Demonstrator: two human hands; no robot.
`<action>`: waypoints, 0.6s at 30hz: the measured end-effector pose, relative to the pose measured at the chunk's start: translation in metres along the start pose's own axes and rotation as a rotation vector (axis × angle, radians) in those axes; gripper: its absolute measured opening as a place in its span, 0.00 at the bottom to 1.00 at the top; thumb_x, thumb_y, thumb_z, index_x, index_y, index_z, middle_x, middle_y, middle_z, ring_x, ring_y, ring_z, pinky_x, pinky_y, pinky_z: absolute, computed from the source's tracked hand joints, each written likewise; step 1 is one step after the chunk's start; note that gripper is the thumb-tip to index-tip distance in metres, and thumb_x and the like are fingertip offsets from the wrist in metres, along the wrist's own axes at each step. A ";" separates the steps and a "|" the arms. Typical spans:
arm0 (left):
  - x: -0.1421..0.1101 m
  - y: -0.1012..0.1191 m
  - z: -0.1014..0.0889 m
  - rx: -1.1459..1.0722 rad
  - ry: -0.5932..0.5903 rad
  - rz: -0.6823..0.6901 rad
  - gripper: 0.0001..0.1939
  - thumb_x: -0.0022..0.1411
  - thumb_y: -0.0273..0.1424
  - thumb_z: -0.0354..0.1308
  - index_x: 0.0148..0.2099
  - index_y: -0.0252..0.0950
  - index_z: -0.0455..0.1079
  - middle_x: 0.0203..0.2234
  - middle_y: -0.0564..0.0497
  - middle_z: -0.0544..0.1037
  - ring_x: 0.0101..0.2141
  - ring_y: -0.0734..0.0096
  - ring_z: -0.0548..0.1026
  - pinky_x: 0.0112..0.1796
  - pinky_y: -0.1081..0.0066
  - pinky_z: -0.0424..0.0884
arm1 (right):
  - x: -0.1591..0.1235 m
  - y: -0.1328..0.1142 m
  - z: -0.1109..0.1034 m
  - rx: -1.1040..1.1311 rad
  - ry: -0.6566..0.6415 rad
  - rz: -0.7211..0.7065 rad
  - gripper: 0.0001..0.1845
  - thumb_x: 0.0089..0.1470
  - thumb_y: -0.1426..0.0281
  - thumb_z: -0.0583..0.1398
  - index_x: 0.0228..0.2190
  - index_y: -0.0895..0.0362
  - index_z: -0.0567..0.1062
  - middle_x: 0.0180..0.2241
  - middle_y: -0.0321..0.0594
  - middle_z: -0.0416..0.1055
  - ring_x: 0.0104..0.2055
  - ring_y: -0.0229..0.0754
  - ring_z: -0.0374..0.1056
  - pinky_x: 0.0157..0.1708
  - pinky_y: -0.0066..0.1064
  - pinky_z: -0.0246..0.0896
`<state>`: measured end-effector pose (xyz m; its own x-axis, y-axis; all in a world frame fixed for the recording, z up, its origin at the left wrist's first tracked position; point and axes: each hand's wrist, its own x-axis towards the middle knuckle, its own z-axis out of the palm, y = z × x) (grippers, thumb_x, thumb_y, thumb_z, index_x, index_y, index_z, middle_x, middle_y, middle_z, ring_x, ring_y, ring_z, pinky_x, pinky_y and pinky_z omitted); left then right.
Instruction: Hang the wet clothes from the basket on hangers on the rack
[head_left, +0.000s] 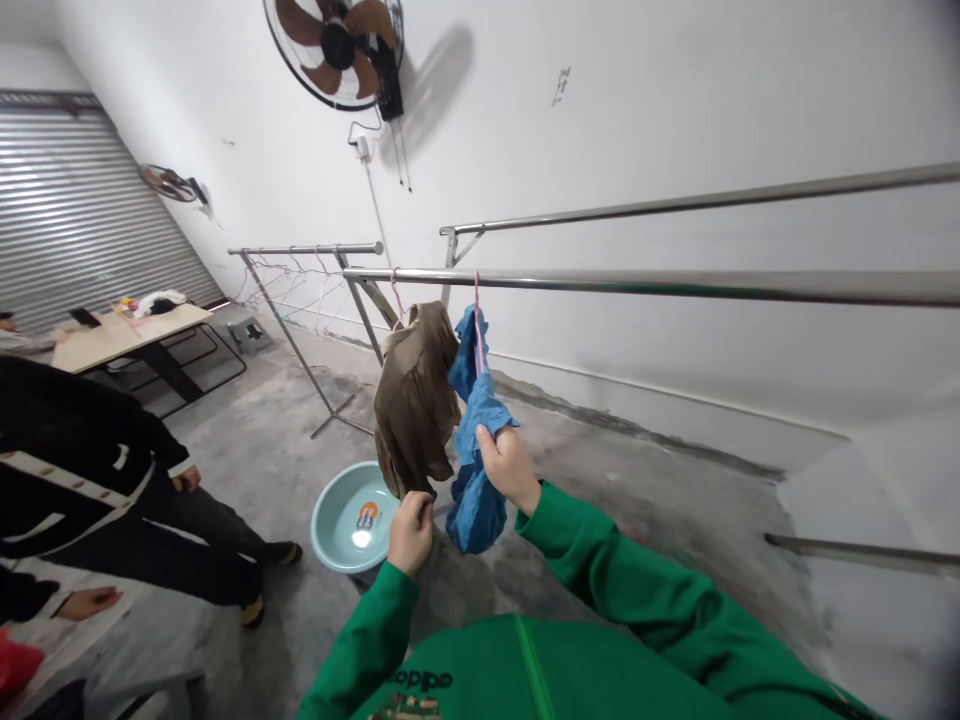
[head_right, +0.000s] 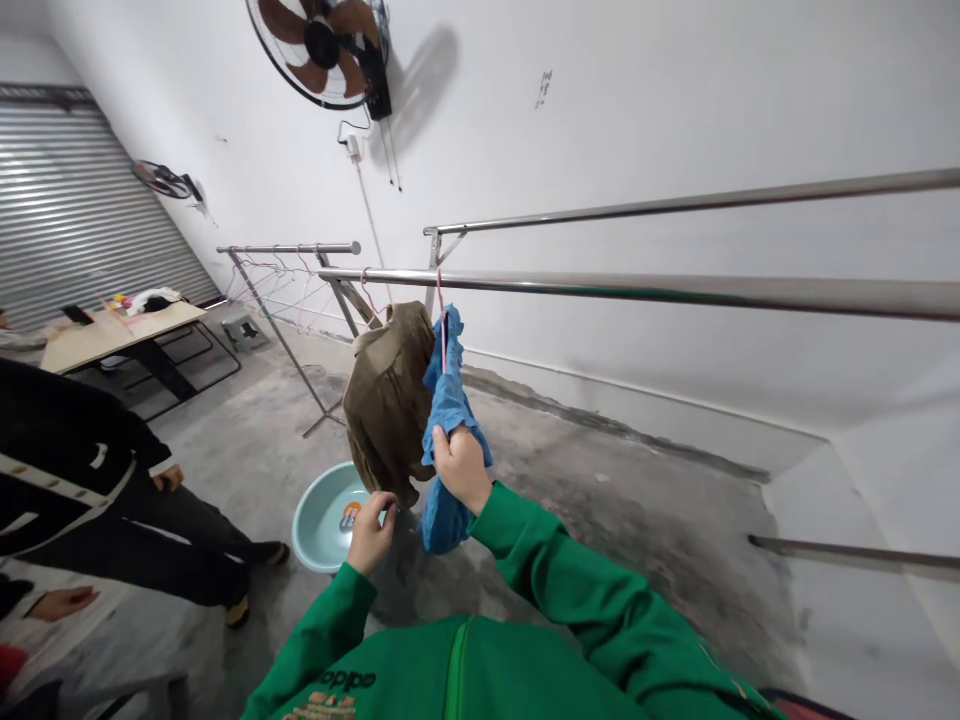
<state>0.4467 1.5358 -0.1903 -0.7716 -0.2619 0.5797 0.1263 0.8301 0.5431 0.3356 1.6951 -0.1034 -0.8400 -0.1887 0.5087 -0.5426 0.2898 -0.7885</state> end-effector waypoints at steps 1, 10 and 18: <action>0.001 0.003 -0.002 0.009 0.020 0.023 0.07 0.58 0.32 0.54 0.35 0.44 0.74 0.26 0.49 0.76 0.29 0.63 0.76 0.28 0.66 0.72 | -0.005 -0.001 0.000 -0.021 -0.026 -0.015 0.22 0.61 0.55 0.48 0.38 0.59 0.72 0.34 0.50 0.74 0.41 0.49 0.71 0.45 0.40 0.67; 0.014 0.025 -0.024 -0.183 0.221 0.486 0.12 0.57 0.18 0.57 0.42 0.35 0.72 0.28 0.48 0.76 0.31 0.68 0.75 0.34 0.68 0.72 | -0.093 0.069 -0.044 -0.205 -0.495 0.221 0.17 0.59 0.67 0.55 0.50 0.58 0.69 0.45 0.47 0.73 0.47 0.42 0.70 0.48 0.32 0.64; 0.031 0.056 0.047 -0.407 -0.419 0.864 0.14 0.58 0.18 0.57 0.46 0.33 0.71 0.30 0.46 0.77 0.32 0.68 0.75 0.38 0.67 0.70 | -0.280 0.137 -0.151 -0.392 -0.114 1.239 0.11 0.60 0.68 0.59 0.42 0.62 0.74 0.42 0.44 0.73 0.44 0.41 0.70 0.46 0.37 0.67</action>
<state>0.4002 1.5971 -0.1706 -0.4634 0.5985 0.6535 0.8789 0.4048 0.2524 0.4960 1.9297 -0.3015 -0.7851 0.3265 -0.5264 0.6067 0.5766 -0.5472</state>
